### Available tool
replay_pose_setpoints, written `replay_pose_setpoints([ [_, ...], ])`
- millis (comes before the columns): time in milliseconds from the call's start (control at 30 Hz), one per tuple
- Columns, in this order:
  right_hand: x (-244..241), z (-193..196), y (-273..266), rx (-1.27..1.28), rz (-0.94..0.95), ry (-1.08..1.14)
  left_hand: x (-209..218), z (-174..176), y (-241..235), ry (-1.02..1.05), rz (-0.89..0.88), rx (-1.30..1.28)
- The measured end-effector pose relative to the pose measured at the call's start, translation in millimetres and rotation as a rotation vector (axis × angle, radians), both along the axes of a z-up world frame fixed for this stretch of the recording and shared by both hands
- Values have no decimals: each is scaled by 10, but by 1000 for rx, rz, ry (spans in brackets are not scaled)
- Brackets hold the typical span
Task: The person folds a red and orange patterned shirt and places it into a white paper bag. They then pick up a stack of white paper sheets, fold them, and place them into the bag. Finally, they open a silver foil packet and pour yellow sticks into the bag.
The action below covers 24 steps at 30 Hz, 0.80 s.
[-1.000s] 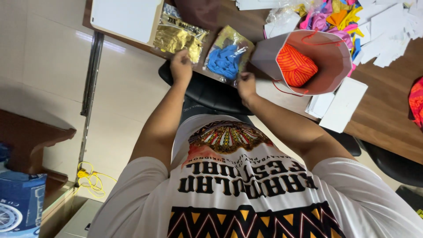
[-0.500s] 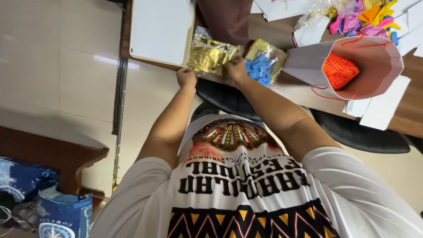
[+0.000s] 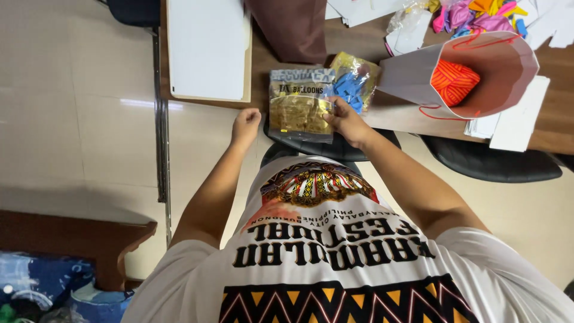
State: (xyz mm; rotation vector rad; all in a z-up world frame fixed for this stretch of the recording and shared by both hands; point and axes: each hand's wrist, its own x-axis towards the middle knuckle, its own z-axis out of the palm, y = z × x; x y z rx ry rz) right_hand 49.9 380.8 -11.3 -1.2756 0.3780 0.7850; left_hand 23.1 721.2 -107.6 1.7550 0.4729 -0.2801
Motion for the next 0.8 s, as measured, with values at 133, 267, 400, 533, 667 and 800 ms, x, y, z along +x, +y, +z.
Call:
replay_pose_setpoints([
  [133, -11, 442, -139, 5, 41, -209, 381, 343, -403, -200, -96, -90],
  [267, -19, 605, -410, 8, 40, -389, 748, 1079, -946, -159, -116, -330],
  [400, -4, 925, -752, -147, 101, -497, 998, 1282, -1371, -382, -105, -393],
  [533, 52, 1783, -1138, 18, 86, -475, 1041, 1777, -1818, -555, -145, -452],
  [667, -59, 2042, -1901, -24, 82, -516, 965, 2217, -2315, -790, -195, -272],
  [800, -341, 1875, -2639, 40, -301, -824, 760, 2552, -2946, -860, -209, -155],
])
